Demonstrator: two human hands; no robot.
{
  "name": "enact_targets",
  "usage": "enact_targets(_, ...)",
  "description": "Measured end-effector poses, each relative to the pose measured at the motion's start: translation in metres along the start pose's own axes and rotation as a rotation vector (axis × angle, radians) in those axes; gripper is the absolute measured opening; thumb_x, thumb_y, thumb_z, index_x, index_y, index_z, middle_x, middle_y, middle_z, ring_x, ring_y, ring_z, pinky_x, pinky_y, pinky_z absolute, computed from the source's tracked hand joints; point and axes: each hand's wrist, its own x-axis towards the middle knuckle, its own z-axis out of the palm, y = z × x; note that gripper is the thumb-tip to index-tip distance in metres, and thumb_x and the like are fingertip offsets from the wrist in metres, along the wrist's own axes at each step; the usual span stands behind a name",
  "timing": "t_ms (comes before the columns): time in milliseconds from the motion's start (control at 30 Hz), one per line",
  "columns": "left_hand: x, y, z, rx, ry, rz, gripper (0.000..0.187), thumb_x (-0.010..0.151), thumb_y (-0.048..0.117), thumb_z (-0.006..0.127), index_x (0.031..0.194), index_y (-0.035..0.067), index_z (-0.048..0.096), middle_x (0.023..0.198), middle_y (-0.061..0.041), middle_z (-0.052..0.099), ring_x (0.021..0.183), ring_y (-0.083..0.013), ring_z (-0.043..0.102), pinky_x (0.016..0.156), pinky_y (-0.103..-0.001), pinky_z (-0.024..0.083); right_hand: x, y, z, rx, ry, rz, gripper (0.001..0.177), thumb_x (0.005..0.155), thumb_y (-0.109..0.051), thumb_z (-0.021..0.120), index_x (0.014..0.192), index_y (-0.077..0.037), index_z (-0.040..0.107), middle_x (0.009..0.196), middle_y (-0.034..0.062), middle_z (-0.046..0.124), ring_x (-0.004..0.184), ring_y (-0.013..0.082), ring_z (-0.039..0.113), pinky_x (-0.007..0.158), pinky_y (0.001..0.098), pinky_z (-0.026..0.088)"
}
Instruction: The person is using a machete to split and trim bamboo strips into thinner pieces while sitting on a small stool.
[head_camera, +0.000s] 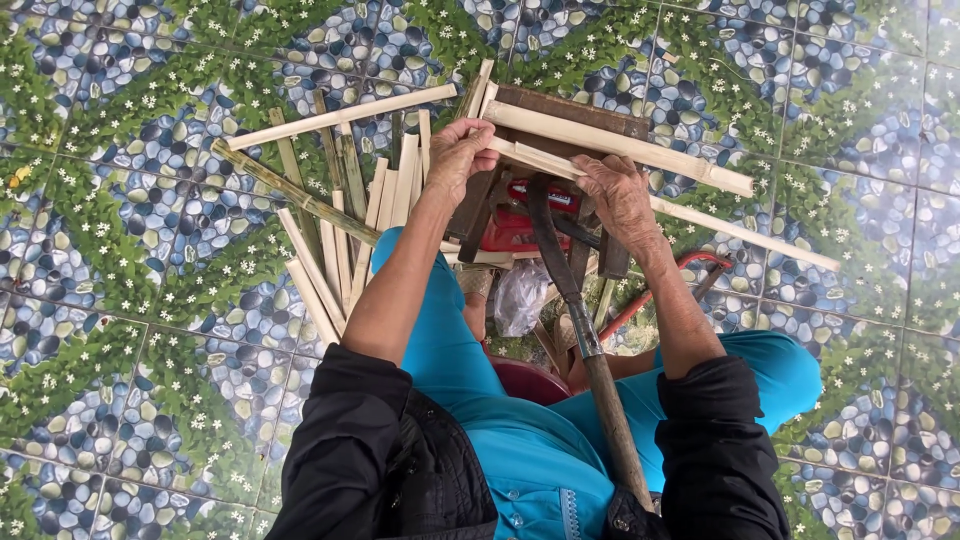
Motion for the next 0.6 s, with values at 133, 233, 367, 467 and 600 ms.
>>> enact_targets(133,0.001,-0.007,0.0,0.085,0.085,0.064,0.015,0.089,0.012,0.072,0.101,0.003,0.073,0.078,-0.008,0.06,0.057,-0.016,0.072,0.048,-0.019,0.064,0.0,-0.005,0.005,-0.13,0.002,-0.001,0.033,0.104,-0.028,0.063,0.135,-0.02,0.066,0.098,0.0114,0.062,0.099,0.0403,0.059,0.085,0.0504,0.044)
enact_targets(233,0.009,-0.014,-0.002,0.199,0.155,0.126,0.011,0.086,0.011,0.074,0.095,0.005,0.075,0.072,-0.008,0.061,0.052,-0.0137,0.068,0.041,-0.018,0.057,-0.002,-0.004,0.013,-0.197,0.019,0.007,0.036,0.1,-0.029,0.068,0.135,-0.022,0.066,0.098,0.0075,0.06,0.1,0.0353,0.057,0.087,0.047,0.042)
enact_targets(367,0.05,-0.045,-0.025,0.577,0.334,0.224,0.008,0.071,0.018,0.082,0.074,0.025,0.08,0.058,-0.005,0.066,0.041,-0.0151,0.065,0.032,-0.022,0.05,-0.007,-0.009,0.023,-0.226,0.091,0.014,0.04,0.095,-0.028,0.073,0.133,-0.017,0.066,0.099,0.0086,0.056,0.099,0.0331,0.054,0.085,0.0457,0.039)
enact_targets(467,0.029,-0.028,-0.011,0.727,0.329,0.252,0.007,0.07,0.024,0.079,0.076,0.027,0.08,0.059,-0.006,0.065,0.054,-0.0174,0.066,0.049,-0.03,0.053,-0.008,-0.01,0.029,-0.22,0.117,0.03,0.04,0.096,-0.028,0.073,0.133,-0.018,0.065,0.098,0.0069,0.053,0.1,0.0313,0.051,0.087,0.0449,0.038)
enact_targets(600,0.026,-0.028,-0.007,0.799,0.324,0.241,0.006,0.073,0.026,0.077,0.078,0.029,0.079,0.064,-0.005,0.068,0.066,-0.0218,0.069,0.063,-0.033,0.056,-0.009,-0.012,0.033,-0.282,0.143,0.023,0.041,0.093,-0.028,0.074,0.132,-0.021,0.065,0.099,0.0038,0.051,0.1,0.0298,0.05,0.087,0.0453,0.038)
